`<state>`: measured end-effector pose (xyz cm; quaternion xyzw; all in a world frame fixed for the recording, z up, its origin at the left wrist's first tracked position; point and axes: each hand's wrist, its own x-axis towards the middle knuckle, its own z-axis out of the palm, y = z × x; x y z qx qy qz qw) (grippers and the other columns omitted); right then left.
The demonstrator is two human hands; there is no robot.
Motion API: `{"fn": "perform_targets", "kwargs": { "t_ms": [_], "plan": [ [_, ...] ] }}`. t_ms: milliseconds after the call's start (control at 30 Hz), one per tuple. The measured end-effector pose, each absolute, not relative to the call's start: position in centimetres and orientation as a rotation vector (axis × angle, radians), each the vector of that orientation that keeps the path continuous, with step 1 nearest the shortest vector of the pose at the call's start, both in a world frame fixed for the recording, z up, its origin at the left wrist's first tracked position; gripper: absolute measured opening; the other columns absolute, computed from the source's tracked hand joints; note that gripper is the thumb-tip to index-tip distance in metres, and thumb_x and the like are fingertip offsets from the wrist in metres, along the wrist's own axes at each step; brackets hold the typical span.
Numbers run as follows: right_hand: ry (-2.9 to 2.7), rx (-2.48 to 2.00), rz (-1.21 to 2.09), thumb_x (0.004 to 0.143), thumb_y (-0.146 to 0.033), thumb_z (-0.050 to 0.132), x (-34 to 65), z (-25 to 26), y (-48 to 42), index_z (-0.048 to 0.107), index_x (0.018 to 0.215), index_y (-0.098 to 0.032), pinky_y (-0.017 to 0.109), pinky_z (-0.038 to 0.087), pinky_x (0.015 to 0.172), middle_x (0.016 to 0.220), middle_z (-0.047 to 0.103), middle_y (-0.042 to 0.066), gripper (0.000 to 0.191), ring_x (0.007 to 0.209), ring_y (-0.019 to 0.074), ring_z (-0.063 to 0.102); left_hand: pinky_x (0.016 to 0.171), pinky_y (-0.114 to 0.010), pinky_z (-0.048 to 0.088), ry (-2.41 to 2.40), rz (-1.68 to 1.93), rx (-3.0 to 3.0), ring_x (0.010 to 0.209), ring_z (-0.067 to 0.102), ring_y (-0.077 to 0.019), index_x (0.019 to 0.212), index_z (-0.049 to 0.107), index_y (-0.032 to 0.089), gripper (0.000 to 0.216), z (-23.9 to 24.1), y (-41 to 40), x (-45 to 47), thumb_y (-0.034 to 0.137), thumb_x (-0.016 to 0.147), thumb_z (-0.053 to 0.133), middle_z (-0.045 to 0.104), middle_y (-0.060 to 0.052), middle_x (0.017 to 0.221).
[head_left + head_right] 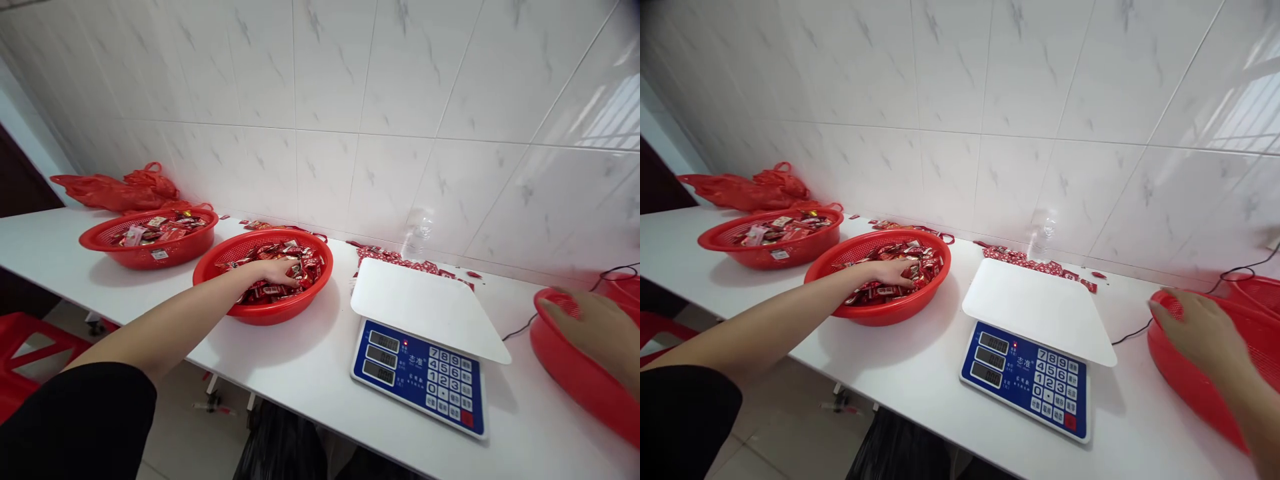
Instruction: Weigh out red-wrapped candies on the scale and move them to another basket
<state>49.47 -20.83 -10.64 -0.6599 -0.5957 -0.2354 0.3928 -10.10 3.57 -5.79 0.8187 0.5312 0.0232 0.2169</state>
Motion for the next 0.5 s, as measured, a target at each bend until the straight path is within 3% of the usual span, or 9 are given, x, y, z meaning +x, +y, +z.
{"fn": "perform_targets", "kwargs": {
  "t_ms": [67,100,167,233,333,433,500],
  "plan": [
    [-1.544,-1.801,-0.59,0.086,-0.048,0.054,43.6,-10.2,-19.9,0.065,0.101,-0.025,0.057,0.048,0.08,0.107,0.065,0.016,0.03,0.104,0.0388,0.06,0.109,-0.042,0.03,1.456,-0.173,2.427,0.138,0.033,-0.0368,0.145,0.035,0.02,0.1,-5.8,3.5,-9.5,0.063,0.061,0.068,0.022,-0.015,0.157],
    [-1.624,-1.727,-0.557,0.089,-0.046,0.051,40.3,-10.2,-19.6,0.064,0.109,-0.024,0.052,0.048,0.087,0.115,0.064,0.015,0.033,0.11,0.0353,0.058,0.109,-0.041,0.031,1.445,-0.201,2.461,0.138,0.033,-0.0367,0.147,0.031,0.019,0.101,-5.7,3.4,-9.1,0.063,0.062,0.066,0.021,-0.016,0.157],
    [-1.713,-1.506,-0.547,0.091,-0.043,0.051,33.7,-11.0,-19.8,0.061,0.117,-0.021,0.05,0.047,0.095,0.117,0.062,0.013,0.035,0.112,0.0314,0.057,0.105,-0.037,0.036,1.418,-0.172,2.468,0.134,0.04,-0.0349,0.147,0.029,0.017,0.099,-5.2,3.0,-8.5,0.059,0.065,0.064,0.03,-0.016,0.154],
    [-1.811,-1.335,-0.497,0.091,-0.035,0.054,28.1,-12.4,-20.3,0.059,0.12,-0.024,0.047,0.05,0.092,0.121,0.06,0.011,0.031,0.112,0.0276,0.058,0.102,-0.034,0.039,1.406,-0.108,2.447,0.129,0.046,-0.0328,0.147,0.027,0.015,0.096,-4.8,2.3,-8.1,0.056,0.068,0.062,0.039,-0.016,0.15],
    [-1.86,-1.102,-0.42,0.089,-0.015,0.057,22.8,-14.7,-21.2,0.058,0.12,-0.023,0.04,0.053,0.087,0.114,0.063,0.01,0.032,0.106,0.0228,0.06,0.101,-0.034,0.041,1.361,-0.194,2.491,0.128,0.048,-0.0323,0.143,0.034,0.015,0.09,-5.0,1.3,-7.7,0.052,0.067,0.063,0.041,-0.016,0.148],
    [-1.854,-0.937,-0.37,0.085,-0.002,0.057,20.9,-16.1,-21.5,0.058,0.118,-0.019,0.035,0.054,0.08,0.104,0.065,0.01,0.037,0.097,0.0202,0.062,0.102,-0.037,0.04,1.347,-0.334,2.55,0.13,0.045,-0.0351,0.138,0.042,0.016,0.082,-5.8,0.8,-7.5,0.043,0.064,0.067,0.032,-0.017,0.153],
    [-1.845,-0.88,-0.349,0.083,0.001,0.057,20.7,-16.5,-21.5,0.058,0.117,-0.017,0.034,0.054,0.076,0.1,0.066,0.01,0.039,0.093,0.0192,0.062,0.103,-0.04,0.039,1.378,-0.344,2.549,0.133,0.04,-0.0365,0.141,0.038,0.016,0.086,-6.2,0.8,-7.4,0.039,0.063,0.067,0.023,-0.018,0.156]
  ]
}}
